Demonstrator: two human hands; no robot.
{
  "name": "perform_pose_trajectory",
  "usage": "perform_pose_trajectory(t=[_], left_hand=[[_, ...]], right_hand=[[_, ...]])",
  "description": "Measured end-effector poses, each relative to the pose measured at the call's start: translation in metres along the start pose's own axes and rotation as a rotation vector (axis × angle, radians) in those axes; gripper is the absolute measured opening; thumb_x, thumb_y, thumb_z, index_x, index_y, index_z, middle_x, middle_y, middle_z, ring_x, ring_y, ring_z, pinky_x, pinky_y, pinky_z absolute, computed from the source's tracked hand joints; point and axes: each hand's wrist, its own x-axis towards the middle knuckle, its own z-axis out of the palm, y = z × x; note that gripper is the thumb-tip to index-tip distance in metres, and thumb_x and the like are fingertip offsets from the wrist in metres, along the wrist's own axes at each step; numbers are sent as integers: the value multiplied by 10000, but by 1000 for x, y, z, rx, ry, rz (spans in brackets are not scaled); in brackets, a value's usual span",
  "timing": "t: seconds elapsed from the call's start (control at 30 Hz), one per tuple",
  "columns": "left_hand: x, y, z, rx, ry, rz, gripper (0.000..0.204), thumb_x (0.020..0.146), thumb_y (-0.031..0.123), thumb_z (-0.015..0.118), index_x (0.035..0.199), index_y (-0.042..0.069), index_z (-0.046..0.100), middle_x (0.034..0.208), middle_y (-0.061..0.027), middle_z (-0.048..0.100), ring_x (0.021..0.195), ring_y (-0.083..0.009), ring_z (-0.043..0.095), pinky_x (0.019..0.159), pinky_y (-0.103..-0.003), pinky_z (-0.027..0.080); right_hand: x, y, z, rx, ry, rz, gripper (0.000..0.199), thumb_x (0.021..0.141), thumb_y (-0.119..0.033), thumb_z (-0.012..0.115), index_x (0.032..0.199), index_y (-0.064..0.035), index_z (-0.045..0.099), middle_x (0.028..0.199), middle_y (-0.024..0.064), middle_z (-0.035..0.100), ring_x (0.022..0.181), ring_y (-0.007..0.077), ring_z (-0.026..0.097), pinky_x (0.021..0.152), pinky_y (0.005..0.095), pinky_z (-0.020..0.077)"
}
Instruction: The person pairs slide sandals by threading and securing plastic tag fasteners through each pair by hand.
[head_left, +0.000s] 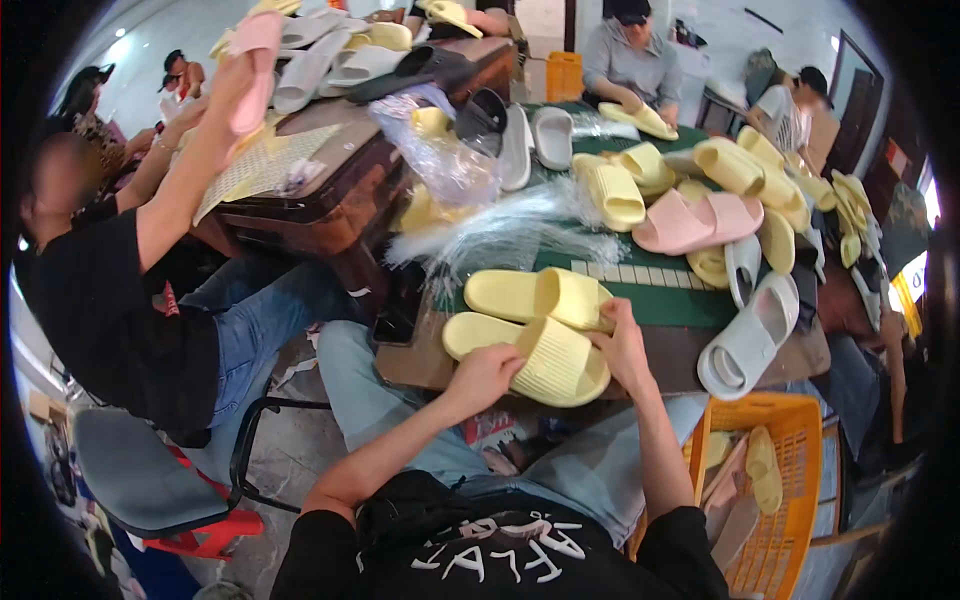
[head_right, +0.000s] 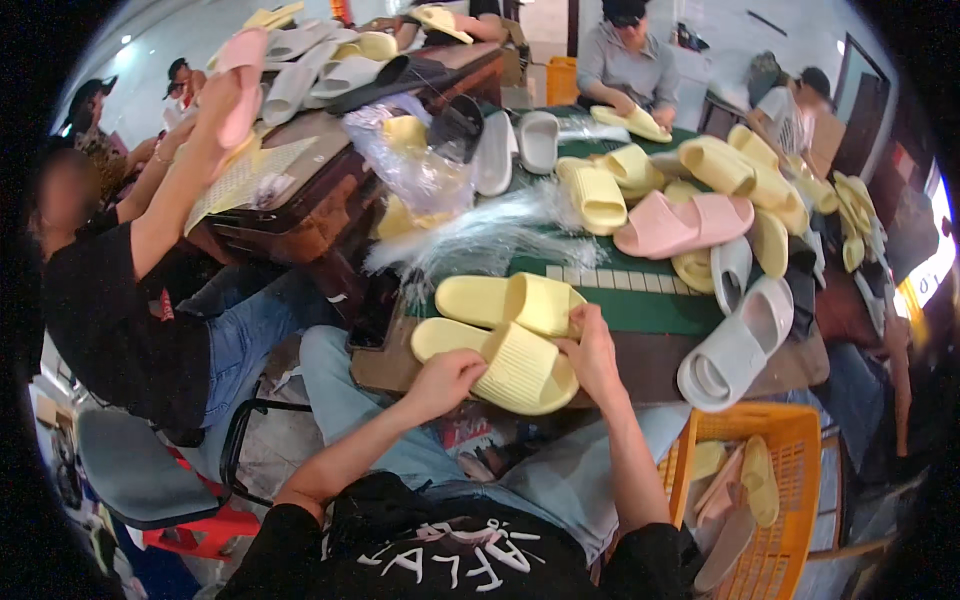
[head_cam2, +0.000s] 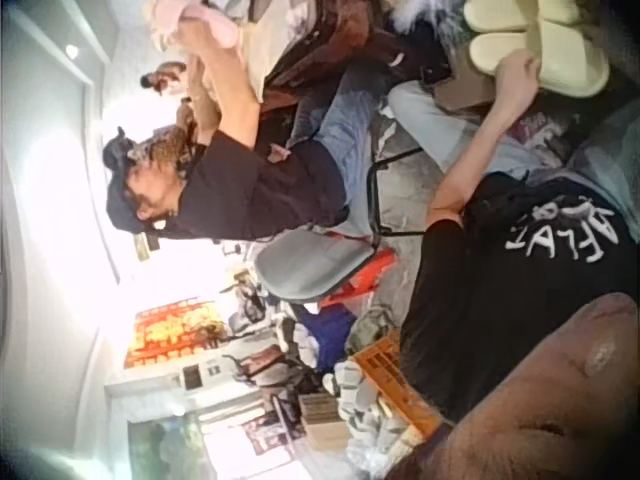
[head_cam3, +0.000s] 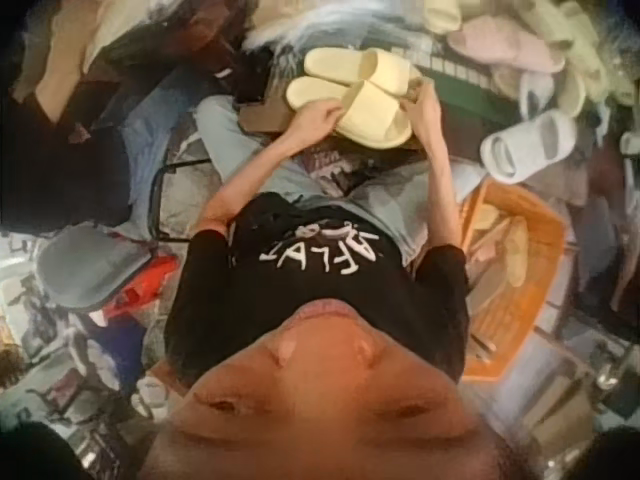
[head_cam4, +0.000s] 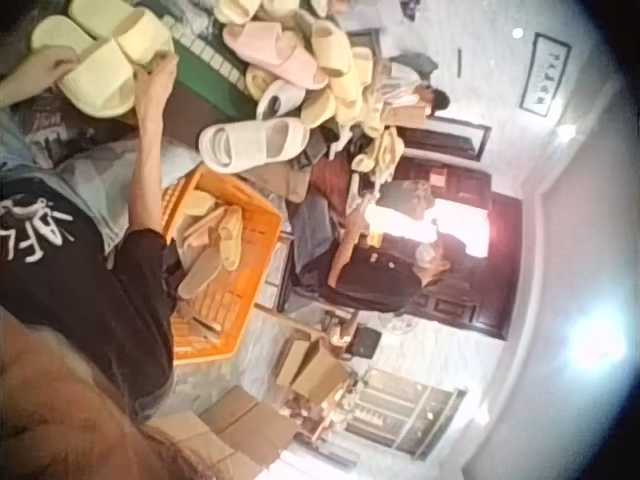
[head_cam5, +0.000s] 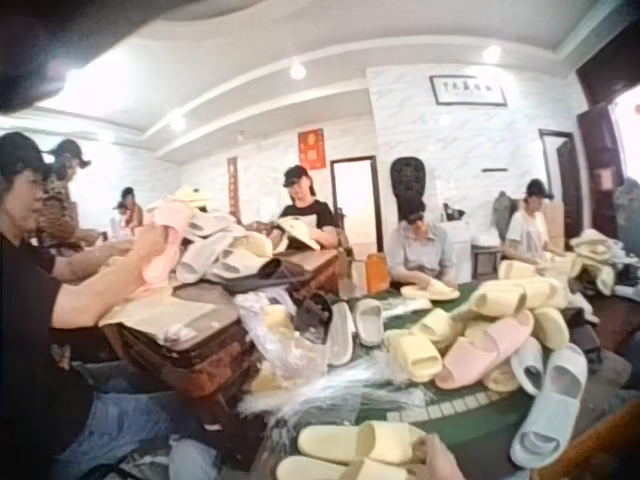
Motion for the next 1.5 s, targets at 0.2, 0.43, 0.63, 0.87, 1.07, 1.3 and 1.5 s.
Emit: perform_pose_trajectory(t=[0.2, 0.43, 0.63, 0.87, 1.07, 1.3, 1.5], left_hand=[[-7, 3, -3, -107, 40, -91, 187, 841, 173, 547, 797, 0, 600, 731, -176, 602, 704, -340, 590, 612, -388, 450], [-9, -8, 4, -171, 182, 30, 149, 852, 104, 547, 844, -29, 613, 709, -111, 635, 603, -168, 604, 545, -293, 462], [-42, 7, -46, -390, 363, 164, 101, 854, 17, 523, 822, -35, 604, 746, -54, 607, 571, -84, 549, 517, -220, 440], [-74, -39, -40, -380, 338, -52, 116, 852, 57, 546, 810, -15, 626, 707, -50, 611, 519, -85, 527, 468, -228, 402], [-81, -58, -24, -147, 321, 137, 81, 837, 51, 568, 860, -3, 623, 735, -70, 615, 531, -125, 549, 487, -249, 430], [-78, -55, -19, -54, 296, 215, 52, 772, 61, 617, 814, 32, 607, 791, -96, 622, 691, -286, 604, 579, -341, 475], [-88, -57, -31, -117, 189, 65, 36, 780, 69, 604, 812, 52, 605, 724, -83, 614, 667, -264, 604, 575, -331, 472]], right_hand=[[-3, 9, -10, 369, -432, -27, 288, 727, 83, 554, 996, -16, 528, 982, 50, 545, 973, 113, 496, 822, 260, 417], [-33, -6, 2, 107, -165, -107, 295, 657, 58, 622, 938, -24, 583, 884, 93, 547, 867, 245, 540, 782, 303, 441], [-24, -22, -31, 281, 158, -113, 204, 689, 46, 674, 862, -17, 587, 864, 25, 539, 779, 112, 550, 666, 233, 444], [25, -106, -62, 395, 443, -243, 225, 707, 8, 673, 892, -2, 546, 866, 35, 590, 787, 109, 541, 750, 241, 429], [126, -208, 0, 50, 532, -592, 193, 734, -33, 588, 919, 18, 568, 837, 58, 592, 789, 117, 537, 732, 249, 425], [295, -328, 100, -341, 97, -686, 693, 603, -343, 687, 1199, -30, 519, 1057, 213, 603, 989, 295, 586, 843, 341, 437], [284, -309, 129, -191, -18, -868, 433, 723, -212, 647, 1100, -15, 569, 1001, 191, 629, 923, 247, 620, 789, 321, 470]])
